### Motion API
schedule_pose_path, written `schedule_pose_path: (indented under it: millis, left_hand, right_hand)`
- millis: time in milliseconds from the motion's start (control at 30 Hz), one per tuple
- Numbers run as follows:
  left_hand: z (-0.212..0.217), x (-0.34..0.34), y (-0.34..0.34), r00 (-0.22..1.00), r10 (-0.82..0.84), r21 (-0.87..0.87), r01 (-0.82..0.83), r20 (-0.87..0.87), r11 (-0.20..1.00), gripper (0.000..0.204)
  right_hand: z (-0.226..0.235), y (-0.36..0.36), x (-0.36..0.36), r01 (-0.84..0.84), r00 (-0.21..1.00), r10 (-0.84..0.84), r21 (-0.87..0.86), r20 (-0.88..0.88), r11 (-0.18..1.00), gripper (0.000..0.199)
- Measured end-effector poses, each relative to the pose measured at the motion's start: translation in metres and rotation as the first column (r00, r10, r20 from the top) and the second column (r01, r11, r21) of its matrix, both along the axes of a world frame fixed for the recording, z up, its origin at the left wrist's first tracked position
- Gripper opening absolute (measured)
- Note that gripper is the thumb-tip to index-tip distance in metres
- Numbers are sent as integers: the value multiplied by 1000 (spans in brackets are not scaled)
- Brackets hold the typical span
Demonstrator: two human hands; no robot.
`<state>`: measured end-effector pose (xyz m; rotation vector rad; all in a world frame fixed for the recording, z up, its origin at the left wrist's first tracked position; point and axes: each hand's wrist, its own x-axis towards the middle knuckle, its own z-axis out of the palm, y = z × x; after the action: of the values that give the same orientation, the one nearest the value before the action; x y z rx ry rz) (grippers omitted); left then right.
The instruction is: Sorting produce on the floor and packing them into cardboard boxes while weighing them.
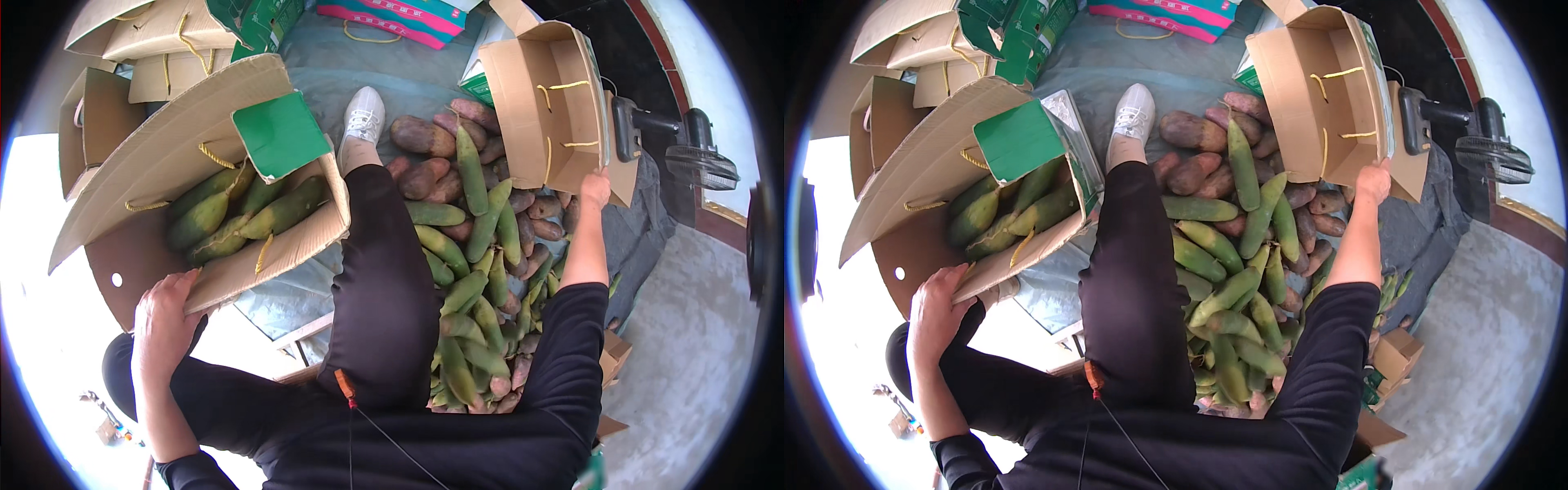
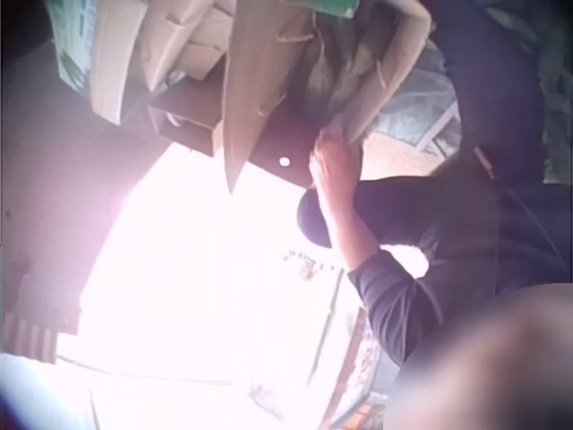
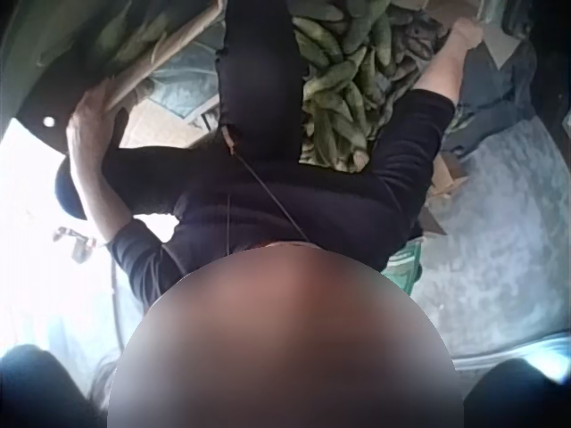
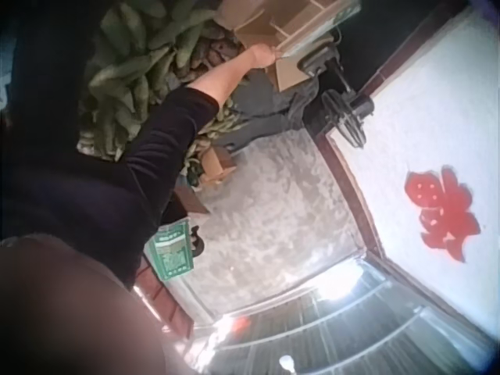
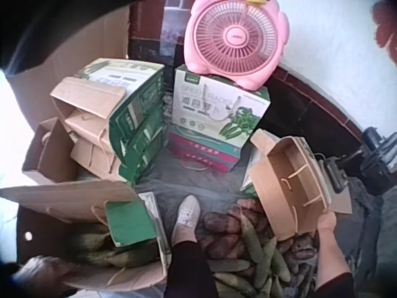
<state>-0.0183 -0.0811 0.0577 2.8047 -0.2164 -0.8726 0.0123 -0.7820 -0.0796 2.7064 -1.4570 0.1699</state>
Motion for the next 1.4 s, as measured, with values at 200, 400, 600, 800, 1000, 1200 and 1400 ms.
schedule_pose_path:
  millis: [200,400,600,800,1000,1200,1400]
  left_hand:
    - [3,0,-2,1000,-13,-21,13,4,1000,46]
    - [5,2,-5,1000,-16,-30,17,12,999,46]
    - [8,2,-5,999,-41,-16,41,2,999,46]
    - [11,4,-4,999,-18,-10,18,-30,1000,47]
    - [7,10,-2,997,-48,-3,47,-61,999,49]
    - [9,14,-2,994,-95,-9,95,-57,995,50]
    - [3,14,3,995,-78,-69,74,-65,995,52]
  right_hand:
    - [20,41,56,-61,998,60,-42,-10,997,41]
    - [16,30,118,-32,948,-36,210,316,977,38]
    - [-14,51,121,-205,773,-224,567,594,798,39]
    - [-28,66,94,18,941,-38,62,337,998,78]
    - [-10,38,98,-92,970,61,-124,-234,988,40]
    - [2,46,31,-65,974,7,-247,-227,967,29]
    - [23,71,71,-187,958,96,-335,-272,923,22]
